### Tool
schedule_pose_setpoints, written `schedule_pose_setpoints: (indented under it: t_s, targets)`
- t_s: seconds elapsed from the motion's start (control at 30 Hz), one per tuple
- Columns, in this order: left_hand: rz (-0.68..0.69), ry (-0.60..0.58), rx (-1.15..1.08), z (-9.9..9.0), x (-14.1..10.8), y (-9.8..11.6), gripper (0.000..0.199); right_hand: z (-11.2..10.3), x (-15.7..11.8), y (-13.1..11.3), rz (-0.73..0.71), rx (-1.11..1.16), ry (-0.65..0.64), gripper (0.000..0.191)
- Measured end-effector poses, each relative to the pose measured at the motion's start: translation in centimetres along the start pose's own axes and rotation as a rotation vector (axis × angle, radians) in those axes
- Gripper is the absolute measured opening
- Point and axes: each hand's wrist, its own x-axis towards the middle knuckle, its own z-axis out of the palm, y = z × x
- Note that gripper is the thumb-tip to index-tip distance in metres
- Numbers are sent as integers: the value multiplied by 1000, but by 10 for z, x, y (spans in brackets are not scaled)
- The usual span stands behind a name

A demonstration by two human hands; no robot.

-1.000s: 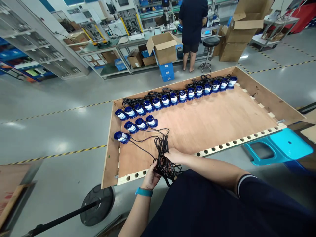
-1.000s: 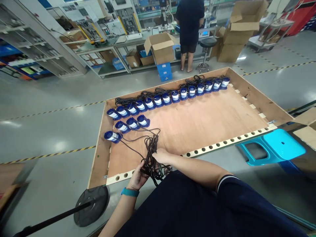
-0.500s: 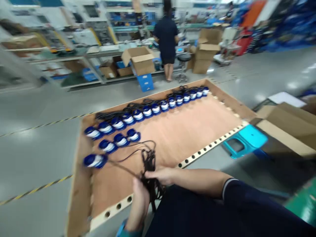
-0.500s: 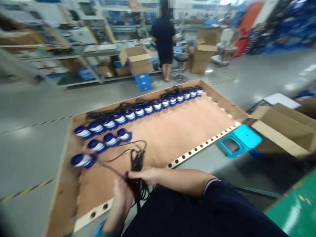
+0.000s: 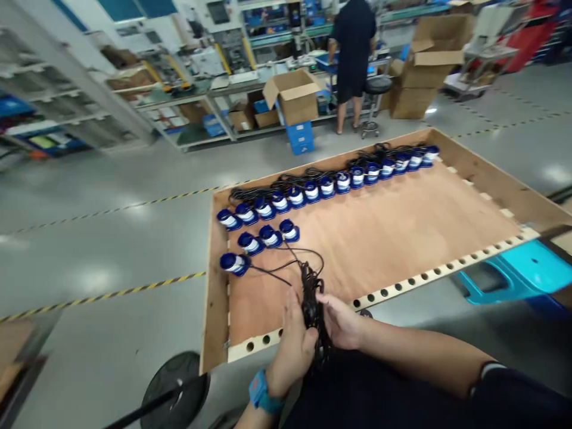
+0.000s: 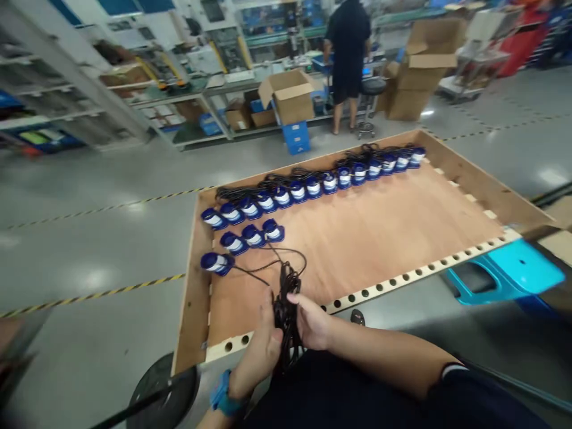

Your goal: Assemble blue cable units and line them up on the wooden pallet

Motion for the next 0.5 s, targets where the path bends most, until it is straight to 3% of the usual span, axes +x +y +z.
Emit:
schedule_pose_setpoints:
  t_s: [0.1, 0.2, 0.3, 0.37, 0.43, 0.5]
  targets:
    - [90, -109, -70, -16, 1, 1, 80, 3, 6, -15, 58, -139, 134, 47]
    - [100, -6, 116, -54, 13, -14, 76, 8, 9, -39, 178, -358, 161, 35]
    - [-11, 249, 628, -106, 51, -41, 96, 16, 0, -79, 237, -572, 40, 34]
    - [-107, 328, 946, -139, 83, -60, 101, 27, -10, -110, 278, -742, -64, 33]
    - [-157, 296, 1144, -164, 113, -77, 99, 41, -16, -138, 330, -930, -134, 30]
    - [-180, 179, 1209, -179, 136, -89, 93, 57, -19, -163, 319, -1105, -206, 28]
